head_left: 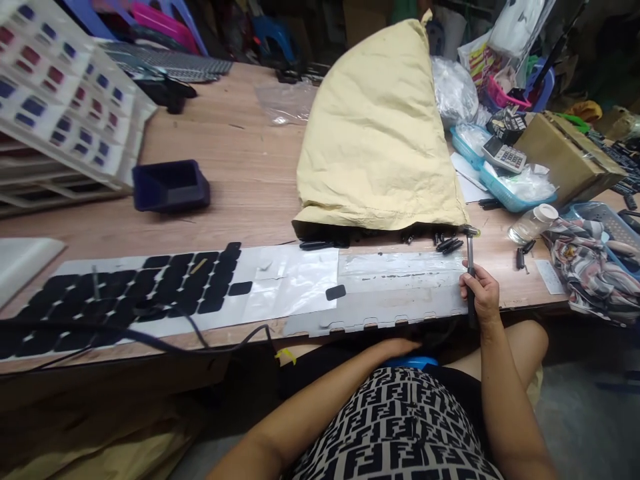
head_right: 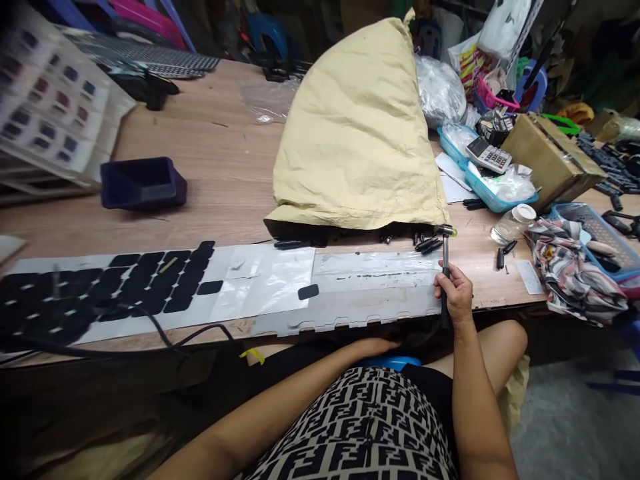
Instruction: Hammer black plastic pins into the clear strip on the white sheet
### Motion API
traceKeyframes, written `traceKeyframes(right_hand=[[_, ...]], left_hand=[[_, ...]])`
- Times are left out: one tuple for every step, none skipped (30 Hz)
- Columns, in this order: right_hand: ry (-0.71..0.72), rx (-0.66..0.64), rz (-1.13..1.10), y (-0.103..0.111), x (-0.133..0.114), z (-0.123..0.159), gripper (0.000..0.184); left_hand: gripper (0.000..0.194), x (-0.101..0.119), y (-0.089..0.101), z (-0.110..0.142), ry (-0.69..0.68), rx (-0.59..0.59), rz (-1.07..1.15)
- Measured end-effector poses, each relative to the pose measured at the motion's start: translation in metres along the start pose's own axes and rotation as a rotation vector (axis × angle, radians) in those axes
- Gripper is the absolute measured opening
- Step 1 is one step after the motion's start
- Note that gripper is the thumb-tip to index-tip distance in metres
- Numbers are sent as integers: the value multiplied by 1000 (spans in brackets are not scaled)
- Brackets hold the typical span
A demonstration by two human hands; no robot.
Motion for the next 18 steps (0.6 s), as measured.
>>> traceKeyframes(right_hand=[[-1,-1,-1,0,0,0,40],[-3,1,1,0,-1,0,40],[-6,1,3,1,-1,-1,40],[-10,3,2,1,-1,-1,41],[-15,3,-1,1,-1,-1,41],[-20,1,-5,1,0,-1,41],[-24,0,-10,2,0,-2,41],[-24,-2,-13,2,0,-2,41],[-22,-2,-15,2,1,-2,41],[-20,-3,-16,2,1,-2,42],[-17,-2,-17,2,1,-2,42],[-15,-2,-17,2,2,-2,42],[-14,-3,-17,3,2,-2,42],[-14,-5,-15,3,3,-3,42],[-15,-9,-14,3,3,-3,42],[-15,-13,-14,3,3,-3,42],[-15,-15,-14,3,3,-3,42],[-16,-16,-14,3,3,-3,42]], left_hand=[[23,10,6,5,22,-62,-13],[27,24,14,12,26,-127,-18],[32,40,24,19,22,-235,-11],[36,58,38,25,-30,-309,15],[38,76,54,31,-107,-353,75],[38,91,72,36,-169,-371,133],[36,101,91,38,-182,-342,180],[33,105,113,38,-157,-227,178],[31,102,135,36,-94,-22,120],[30,95,157,34,-27,199,16],[27,84,178,32,50,442,-132],[26,72,196,31,119,643,-288],[25,59,210,29,171,783,-416],[25,45,222,28,222,881,-513],[25,32,231,27,268,923,-578],[24,21,237,26,306,940,-620],[25,12,242,26,337,938,-643],[25,5,245,26,362,928,-655]])
Point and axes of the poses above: each hand's wrist, its own z-axis away from the middle knuckle, its own y-axis out of the back of the hand, x = y × z, the point moved 2 cm from there along -z, towards the middle knuckle, and after that the axes turned 3 degrees about -y, right-handed, at the moved point
